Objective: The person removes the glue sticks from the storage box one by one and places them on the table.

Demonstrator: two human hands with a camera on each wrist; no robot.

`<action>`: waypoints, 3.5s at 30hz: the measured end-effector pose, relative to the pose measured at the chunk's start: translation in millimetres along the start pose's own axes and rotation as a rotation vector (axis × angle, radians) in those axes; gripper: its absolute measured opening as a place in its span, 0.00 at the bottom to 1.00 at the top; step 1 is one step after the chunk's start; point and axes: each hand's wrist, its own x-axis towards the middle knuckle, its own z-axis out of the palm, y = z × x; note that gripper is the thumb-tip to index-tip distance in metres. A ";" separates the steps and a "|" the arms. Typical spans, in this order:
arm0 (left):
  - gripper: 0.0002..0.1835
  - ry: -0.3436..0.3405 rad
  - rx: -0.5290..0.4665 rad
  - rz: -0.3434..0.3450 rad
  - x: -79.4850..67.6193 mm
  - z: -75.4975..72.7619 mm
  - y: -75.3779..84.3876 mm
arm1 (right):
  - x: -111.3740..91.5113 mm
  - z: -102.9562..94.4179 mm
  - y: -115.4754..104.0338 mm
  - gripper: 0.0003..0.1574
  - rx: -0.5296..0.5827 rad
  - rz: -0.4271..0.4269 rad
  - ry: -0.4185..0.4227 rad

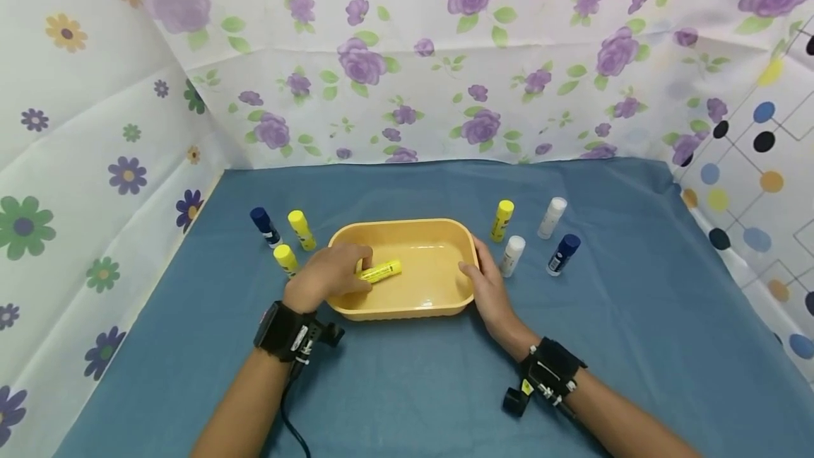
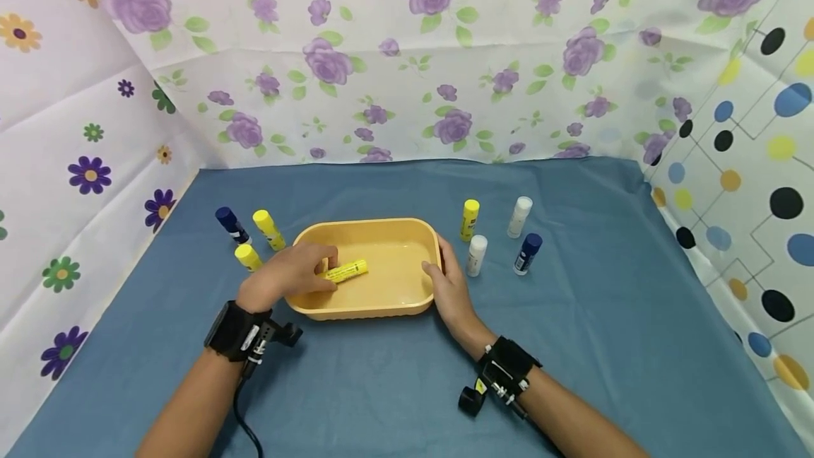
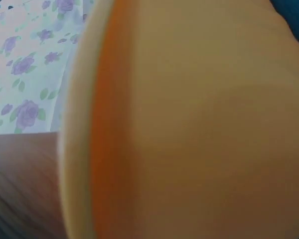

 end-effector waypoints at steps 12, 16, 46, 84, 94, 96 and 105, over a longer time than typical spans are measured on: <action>0.12 0.082 -0.093 0.097 -7.1 -15.5 0.4 | 1.1 -1.7 -0.3 0.34 -0.008 -0.003 0.005; 0.11 0.128 -0.102 0.112 -9.9 -19.0 -0.8 | 0.6 -2.0 0.9 0.34 -0.013 0.002 0.011; 0.10 0.598 -0.159 0.146 -61.7 -75.1 -22.5 | 0.4 -1.4 1.2 0.35 -0.019 0.001 0.012; 0.22 0.101 -0.258 -0.298 -105.5 -79.0 -144.0 | 0.3 1.1 -0.2 0.35 -0.010 0.025 0.002; 0.25 -0.018 -0.249 -0.332 -101.4 -78.6 -141.0 | 0.1 2.0 0.4 0.36 -0.017 0.024 0.010; 0.26 -0.025 -0.246 -0.338 -101.3 -78.8 -140.0 | 0.1 2.6 0.9 0.36 -0.017 0.029 0.010; 0.30 -0.040 -0.242 -0.353 -100.1 -77.4 -137.7 | -0.9 2.9 -0.7 0.38 0.006 0.019 0.006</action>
